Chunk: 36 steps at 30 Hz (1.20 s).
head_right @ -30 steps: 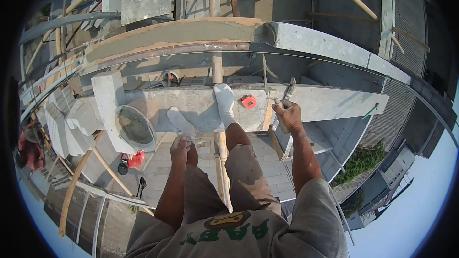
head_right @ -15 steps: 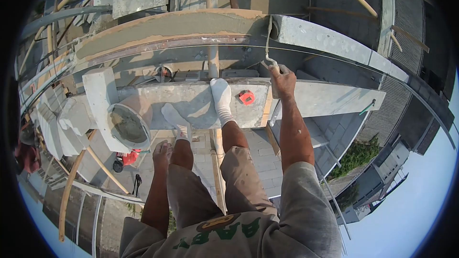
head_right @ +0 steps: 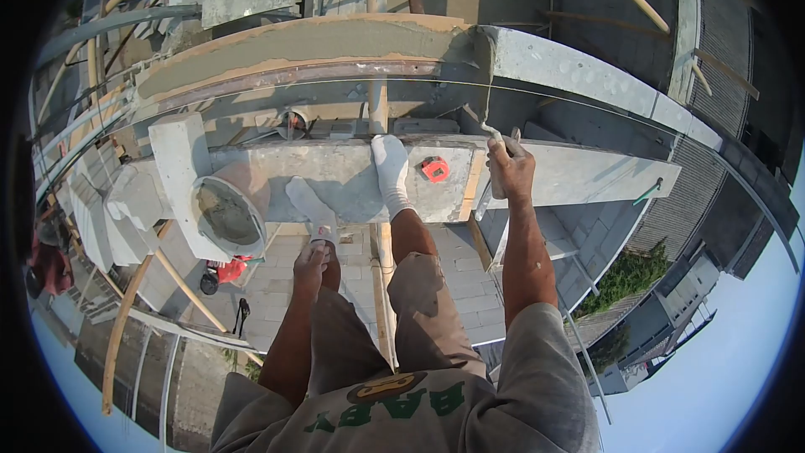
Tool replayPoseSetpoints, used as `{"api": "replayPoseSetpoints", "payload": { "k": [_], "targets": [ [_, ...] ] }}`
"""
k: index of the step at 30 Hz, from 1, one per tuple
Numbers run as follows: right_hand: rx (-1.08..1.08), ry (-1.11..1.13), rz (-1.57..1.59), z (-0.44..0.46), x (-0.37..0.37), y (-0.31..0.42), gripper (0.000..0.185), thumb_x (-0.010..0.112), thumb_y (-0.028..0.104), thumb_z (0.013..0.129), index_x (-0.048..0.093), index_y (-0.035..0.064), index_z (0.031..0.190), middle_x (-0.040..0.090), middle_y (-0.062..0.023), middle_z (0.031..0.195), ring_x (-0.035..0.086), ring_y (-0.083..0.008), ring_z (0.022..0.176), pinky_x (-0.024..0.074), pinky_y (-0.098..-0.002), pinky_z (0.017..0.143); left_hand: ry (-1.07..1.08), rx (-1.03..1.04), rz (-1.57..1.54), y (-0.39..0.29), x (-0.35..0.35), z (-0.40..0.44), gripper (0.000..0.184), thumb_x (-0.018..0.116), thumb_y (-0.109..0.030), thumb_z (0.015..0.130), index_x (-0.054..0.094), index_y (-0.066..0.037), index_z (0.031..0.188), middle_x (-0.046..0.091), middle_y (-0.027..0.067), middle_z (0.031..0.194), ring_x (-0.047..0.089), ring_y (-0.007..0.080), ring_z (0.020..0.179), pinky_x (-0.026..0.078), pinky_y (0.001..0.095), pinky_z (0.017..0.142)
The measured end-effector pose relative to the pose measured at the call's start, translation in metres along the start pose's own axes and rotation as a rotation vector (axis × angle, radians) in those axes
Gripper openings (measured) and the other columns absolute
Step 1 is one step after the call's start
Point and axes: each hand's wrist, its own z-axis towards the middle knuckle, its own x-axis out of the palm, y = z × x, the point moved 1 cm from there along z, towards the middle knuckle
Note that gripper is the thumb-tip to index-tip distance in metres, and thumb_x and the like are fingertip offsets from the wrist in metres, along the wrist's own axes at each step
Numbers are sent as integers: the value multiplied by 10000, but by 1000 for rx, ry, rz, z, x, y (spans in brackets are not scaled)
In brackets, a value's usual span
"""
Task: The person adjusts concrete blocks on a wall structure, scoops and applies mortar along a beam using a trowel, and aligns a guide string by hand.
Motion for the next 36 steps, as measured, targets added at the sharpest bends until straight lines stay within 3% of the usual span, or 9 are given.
{"api": "replayPoseSetpoints", "payload": {
  "k": [6, 13, 18, 20, 23, 25, 28, 33, 36],
  "targets": [
    [132, 27, 48, -46, -5, 5, 384, 690, 331, 815, 651, -24, 956, 606, -55, 699, 578, -118, 617, 488, -263, 568, -70, -58, 81, -7, -6, -14, 279, 545, -250, 910, 607, -3, 1023, 527, -27, 759, 444, 48, 658, 375, 211, 589],
    [190, 196, -60, -97, 26, 22, 279, 673, 262, 824, 647, -14, 863, 586, -27, 671, 516, -99, 570, 431, -264, 528, -17, 99, -1, 8, -10, -3, 300, 540, -263, 901, 597, 10, 1013, 548, -2, 787, 503, 75, 709, 406, 223, 640],
    [-115, 519, -383, -120, 98, 55, 245, 676, 230, 784, 652, 3, 874, 596, -84, 658, 530, -166, 572, 441, -293, 573, -153, 153, -3, -27, -2, -29, 282, 567, -272, 880, 607, -8, 972, 551, -5, 785, 489, 62, 691, 399, 231, 614],
    [-283, 640, -571, -128, 128, 63, 279, 686, 236, 750, 647, 20, 922, 614, -169, 707, 588, -264, 619, 472, -349, 625, -196, 214, -34, -19, -7, -29, 276, 574, -263, 879, 609, -10, 982, 553, -3, 789, 496, 65, 694, 401, 231, 620],
    [-527, 835, -745, -169, 192, 122, 319, 685, 265, 758, 649, 25, 965, 649, -174, 768, 634, -292, 708, 491, -352, 679, -211, 320, -84, 20, -26, -27, 275, 569, -234, 887, 601, -2, 1032, 583, 23, 834, 521, 79, 720, 421, 232, 650],
    [-519, 947, -680, -188, 237, 121, 381, 690, 316, 758, 644, 43, 1020, 663, -178, 831, 653, -302, 793, 503, -348, 731, -286, 246, -208, 27, -42, -32, 282, 566, -224, 891, 594, 3, 1056, 598, 36, 860, 532, 85, 739, 431, 231, 658],
    [-513, 1091, -799, -219, 311, 121, 448, 677, 376, 766, 630, 52, 1071, 663, -190, 920, 640, -344, 883, 500, -384, 801, -329, 95, -313, 23, -76, -55, 325, 574, -289, 873, 613, -13, 1040, 647, 120, 898, 624, 224, 876, 474, 329, 782],
    [-415, 1133, -801, -253, 385, 118, 456, 622, 373, 807, 590, 62, 1139, 644, -217, 1001, 618, -382, 944, 478, -422, 852, -514, 120, -302, 57, -123, -49, 321, 566, -270, 879, 605, 1, 1046, 647, 106, 886, 619, 202, 830, 474, 326, 770],
    [-479, 1081, -871, -249, 369, 103, 458, 607, 357, 818, 569, 54, 1159, 633, -234, 1022, 611, -380, 970, 473, -431, 856, -509, 166, -326, 46, -144, -57, 338, 559, -252, 890, 582, 22, 1087, 629, 79, 902, 583, 150, 794, 465, 294, 714]
  ]
}}
